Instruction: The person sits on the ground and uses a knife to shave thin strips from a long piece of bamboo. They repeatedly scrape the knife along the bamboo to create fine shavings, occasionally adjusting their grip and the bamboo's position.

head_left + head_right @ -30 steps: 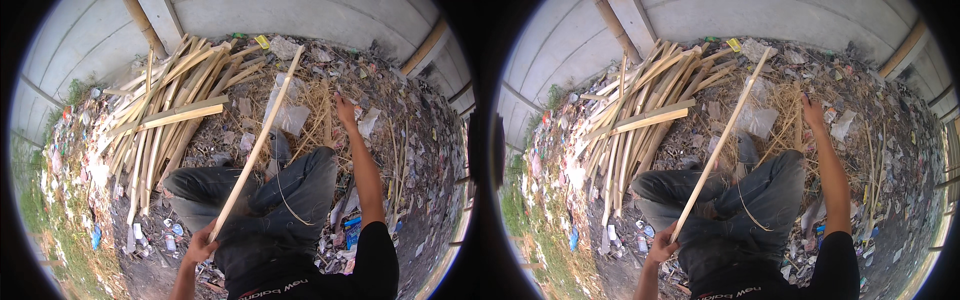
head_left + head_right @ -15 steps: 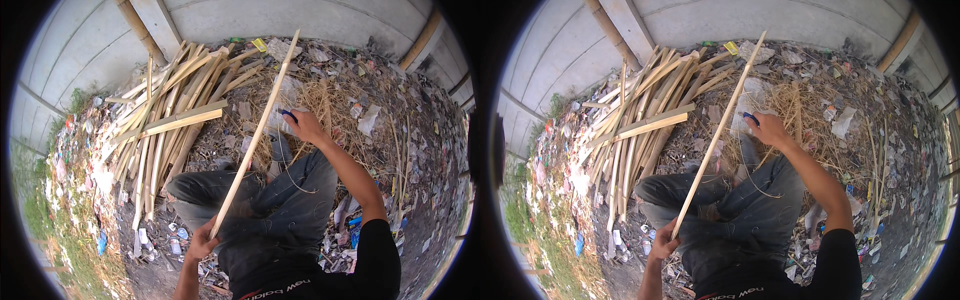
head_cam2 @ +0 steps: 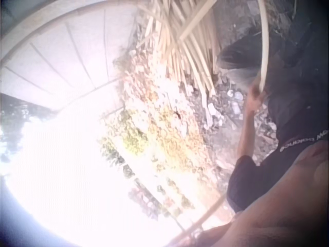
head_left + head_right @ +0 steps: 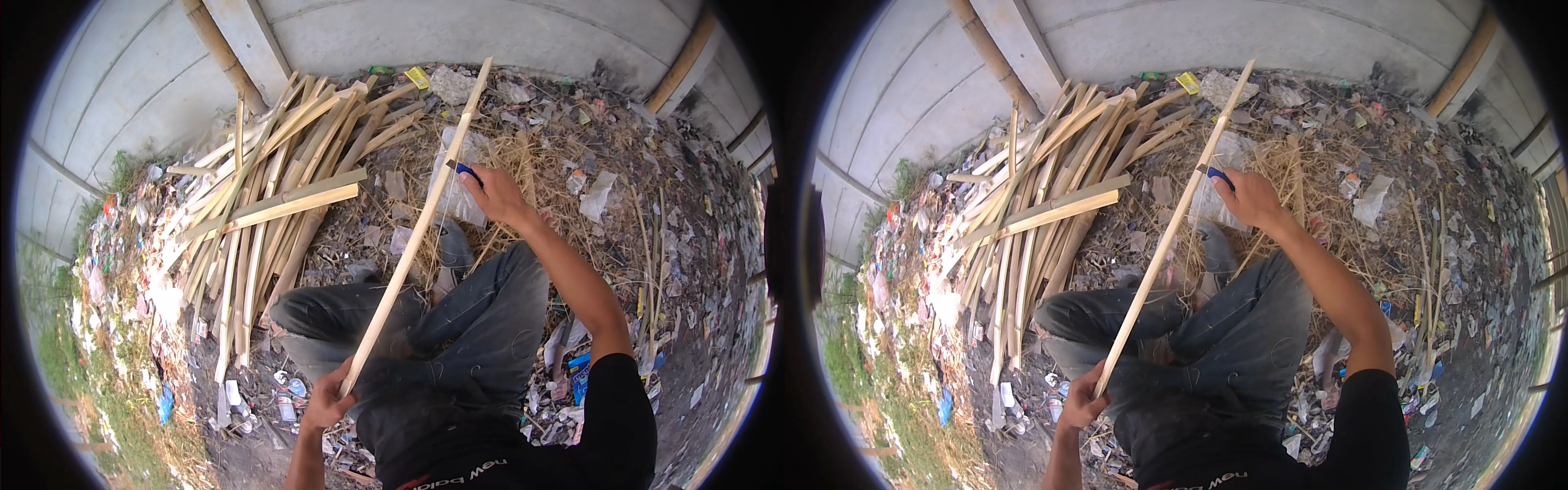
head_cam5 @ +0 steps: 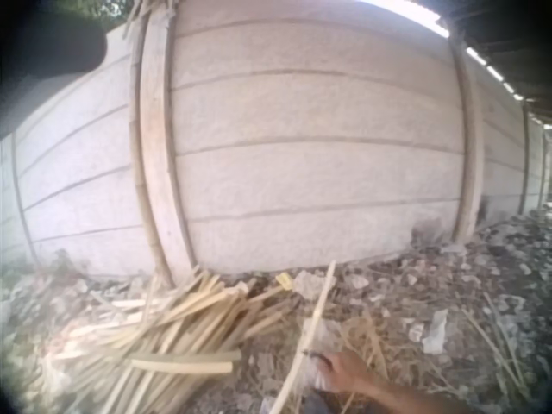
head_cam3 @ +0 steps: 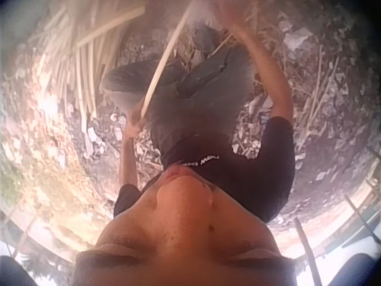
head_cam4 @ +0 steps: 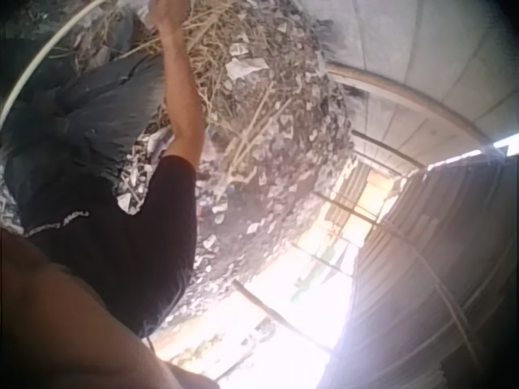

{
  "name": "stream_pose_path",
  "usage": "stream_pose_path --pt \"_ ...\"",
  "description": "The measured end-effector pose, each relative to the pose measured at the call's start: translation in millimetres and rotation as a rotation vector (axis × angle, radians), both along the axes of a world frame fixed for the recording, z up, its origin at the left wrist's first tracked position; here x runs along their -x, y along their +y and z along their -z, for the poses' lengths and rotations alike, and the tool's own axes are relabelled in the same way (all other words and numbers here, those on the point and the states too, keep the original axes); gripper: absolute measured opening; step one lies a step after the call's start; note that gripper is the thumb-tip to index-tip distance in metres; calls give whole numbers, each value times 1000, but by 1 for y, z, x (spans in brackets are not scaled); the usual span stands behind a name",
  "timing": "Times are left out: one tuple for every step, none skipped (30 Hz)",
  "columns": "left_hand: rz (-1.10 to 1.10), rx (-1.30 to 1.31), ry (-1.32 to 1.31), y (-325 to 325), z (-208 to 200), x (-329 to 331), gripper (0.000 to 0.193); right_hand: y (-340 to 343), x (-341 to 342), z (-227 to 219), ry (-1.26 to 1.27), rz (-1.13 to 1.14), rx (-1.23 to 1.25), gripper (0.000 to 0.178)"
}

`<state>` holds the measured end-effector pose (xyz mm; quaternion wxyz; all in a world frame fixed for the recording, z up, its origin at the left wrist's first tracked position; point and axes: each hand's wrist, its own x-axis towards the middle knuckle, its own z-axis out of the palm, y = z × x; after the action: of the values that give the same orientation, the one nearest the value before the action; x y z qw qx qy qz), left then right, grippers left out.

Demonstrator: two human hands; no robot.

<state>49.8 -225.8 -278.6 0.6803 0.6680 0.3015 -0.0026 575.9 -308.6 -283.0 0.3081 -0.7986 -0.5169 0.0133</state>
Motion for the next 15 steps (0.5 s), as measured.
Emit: stream_pose_path --pt "5 -32 21 0 2 4 76 -2 -7 0 8 30 4 47" --pt "-22 -17 16 -1 4 9 76 -3 -14 -1 16 59 7 48" --pt "-49 -3 12 -2 7 15 75 -3 -24 -2 35 121 31 50" --pt "-72 12 6 -4 10 22 75 -4 -39 -4 54 187 56 51" --pt "-56 -4 39 -4 13 30 75 -8 -54 -4 73 255 81 52" --pt "-40 -21 71 -4 17 39 75 -13 -72 -3 45 336 36 53" --pt "-23 -41 100 -2 21 48 74 -21 -93 1 16 418 -12 54" --pt "-35 -56 89 -3 24 57 72 -27 -104 3 -10 489 -59 55" --pt "-29 -48 108 -4 26 66 72 -36 -112 6 -20 521 -45 55" --pt "-27 -40 127 -5 24 70 71 -42 -116 3 -30 548 -32 54" --pt "-26 -32 145 -7 22 73 71 -44 -119 3 -41 576 -19 54" --pt "-19 -56 83 -7 22 72 72 -46 -119 5 12 601 -62 57" --pt "-36 -39 68 -7 23 70 72 -49 -123 9 36 624 -95 57" --pt "-52 -23 52 -7 25 66 72 -52 -127 13 60 647 -129 58" --pt "-68 -6 36 -5 25 61 73 -56 -132 17 83 671 -162 59"
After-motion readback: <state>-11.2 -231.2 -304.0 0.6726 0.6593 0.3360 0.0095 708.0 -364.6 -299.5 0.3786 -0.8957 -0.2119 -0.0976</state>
